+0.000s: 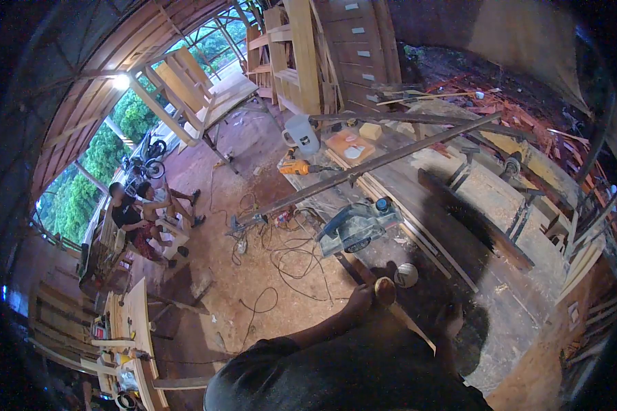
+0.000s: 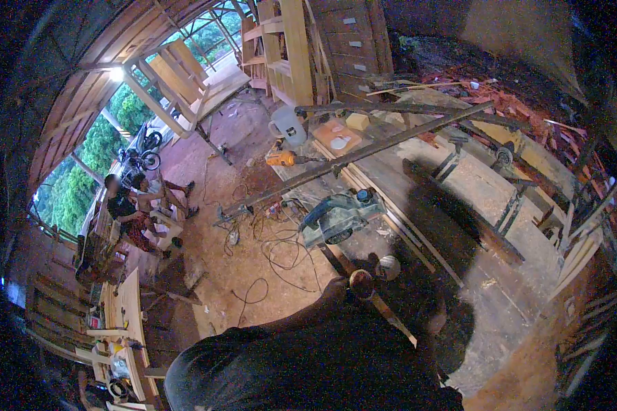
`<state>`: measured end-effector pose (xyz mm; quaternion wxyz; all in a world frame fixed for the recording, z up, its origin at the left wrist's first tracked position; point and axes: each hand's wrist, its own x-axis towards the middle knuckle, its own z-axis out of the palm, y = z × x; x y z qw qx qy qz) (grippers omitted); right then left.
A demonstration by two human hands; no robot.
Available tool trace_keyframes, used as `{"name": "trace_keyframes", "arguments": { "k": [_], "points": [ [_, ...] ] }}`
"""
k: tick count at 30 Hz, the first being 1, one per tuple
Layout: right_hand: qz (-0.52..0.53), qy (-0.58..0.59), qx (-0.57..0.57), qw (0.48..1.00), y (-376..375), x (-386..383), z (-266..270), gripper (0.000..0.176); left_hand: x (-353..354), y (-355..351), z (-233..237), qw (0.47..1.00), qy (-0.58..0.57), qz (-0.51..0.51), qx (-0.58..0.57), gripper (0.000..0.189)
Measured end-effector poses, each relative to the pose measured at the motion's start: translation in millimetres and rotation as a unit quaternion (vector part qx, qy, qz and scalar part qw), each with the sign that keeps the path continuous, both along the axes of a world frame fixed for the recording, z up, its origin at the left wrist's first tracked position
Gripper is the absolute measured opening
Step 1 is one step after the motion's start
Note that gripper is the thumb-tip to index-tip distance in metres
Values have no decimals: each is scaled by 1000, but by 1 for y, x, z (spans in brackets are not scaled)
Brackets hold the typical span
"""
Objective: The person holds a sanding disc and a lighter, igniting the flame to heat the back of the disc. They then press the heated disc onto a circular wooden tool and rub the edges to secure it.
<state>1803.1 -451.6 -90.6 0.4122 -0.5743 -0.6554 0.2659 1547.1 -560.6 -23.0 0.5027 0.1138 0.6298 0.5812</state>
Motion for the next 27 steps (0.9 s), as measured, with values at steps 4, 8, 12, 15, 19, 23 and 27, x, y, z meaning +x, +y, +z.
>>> {"name": "trace_keyframes", "arguments": {
  "k": [4, 8, 12, 15, 19, 23, 27],
  "points": [
    [25, 95, -53, 994, 26, 31, -115, 17, 6, 1, 24, 1000, 2, -15, -13, 26],
    [26, 99, -49, 994, 26, 34, -125, 19, 8, 0, 25, 1000, -5, -25, 5, 26],
    [15, 21, -10, 1000, -3, 3, 2, 23, 7, -4, 23, 972, 195, -81, 100, 26],
    [35, 27, -6, 999, -1, 3, 1, 27, 5, -7, 18, 939, 291, -126, 133, 26],
    [-9, 8, -101, 995, -16, -12, 75, 32, 13, 1, 39, 999, 38, -10, 7, 26],
    [-8, 7, -44, 999, -6, -2, 18, 31, 10, -1, 29, 1000, -23, -16, 10, 27],
    [-1, -15, -59, 998, -5, 0, 23, 24, 5, -2, 10, 998, -62, -23, 22, 27]
  ]
}}
